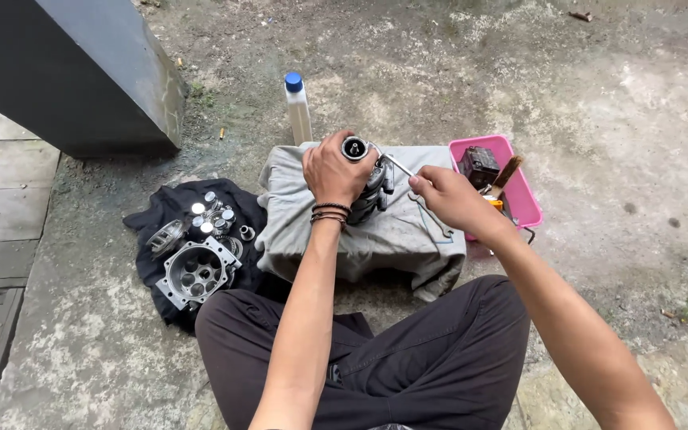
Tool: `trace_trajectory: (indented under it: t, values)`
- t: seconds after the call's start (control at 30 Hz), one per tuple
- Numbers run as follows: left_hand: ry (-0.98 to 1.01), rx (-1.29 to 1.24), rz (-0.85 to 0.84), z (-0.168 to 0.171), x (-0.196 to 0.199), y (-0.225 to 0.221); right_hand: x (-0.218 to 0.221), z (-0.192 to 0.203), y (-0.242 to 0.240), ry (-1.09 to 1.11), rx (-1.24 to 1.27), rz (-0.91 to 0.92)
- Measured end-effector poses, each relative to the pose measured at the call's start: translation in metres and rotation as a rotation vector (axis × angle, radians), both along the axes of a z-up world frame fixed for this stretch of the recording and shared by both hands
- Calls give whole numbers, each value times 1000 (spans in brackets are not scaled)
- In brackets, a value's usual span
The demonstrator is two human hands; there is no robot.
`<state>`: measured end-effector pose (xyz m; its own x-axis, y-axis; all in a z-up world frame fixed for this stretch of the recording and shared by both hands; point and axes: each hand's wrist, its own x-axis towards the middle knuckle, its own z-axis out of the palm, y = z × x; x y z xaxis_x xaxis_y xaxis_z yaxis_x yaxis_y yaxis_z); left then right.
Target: Disassembling and inspecting a mechanical engine component using allen keys and other hand tools
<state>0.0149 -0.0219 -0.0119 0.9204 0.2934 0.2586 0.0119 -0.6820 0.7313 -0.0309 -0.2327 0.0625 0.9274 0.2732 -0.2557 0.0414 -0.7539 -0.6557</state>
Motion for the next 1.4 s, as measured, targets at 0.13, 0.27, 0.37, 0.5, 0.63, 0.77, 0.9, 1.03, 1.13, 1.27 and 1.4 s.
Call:
trace_trajectory:
  t: [0.13,0.27,0.37,0.5,0.63,0.77,0.9,1.03,1.13,1.27,1.4]
  values:
    - [17,-21,-37,2,-2,0,-15,-7,10,-217,-247,-11]
    - [64,17,-9,34,-21,-7,-18,-39,25,-485,-533,-86]
    - [140,31,112,34,-22,-17,-26,-46,32,-673,-549,-154]
    - [13,35,175,21,-16,-17,-16,-62,25,-965,-546,-126]
    - [-61,39,138,11,-14,-15,-7,-58,17,-1042,-512,-97]
    - [-101,25,148,10,-16,-16,4,-57,6,-1072,-495,-8]
    - [-131,21,174,-3,-5,-16,21,-55,-2,-1088,-447,97]
    - [-135,-21,155,2,-6,-14,29,-49,-6,-1102,-438,136]
    - [-146,24,164,-6,-2,-11,40,-51,-10,-1140,-420,182]
    - [-147,10,139,1,1,-3,52,-46,-9,-1137,-385,246]
    - [-134,-1,124,3,0,-3,75,-66,-22,-1190,-418,297]
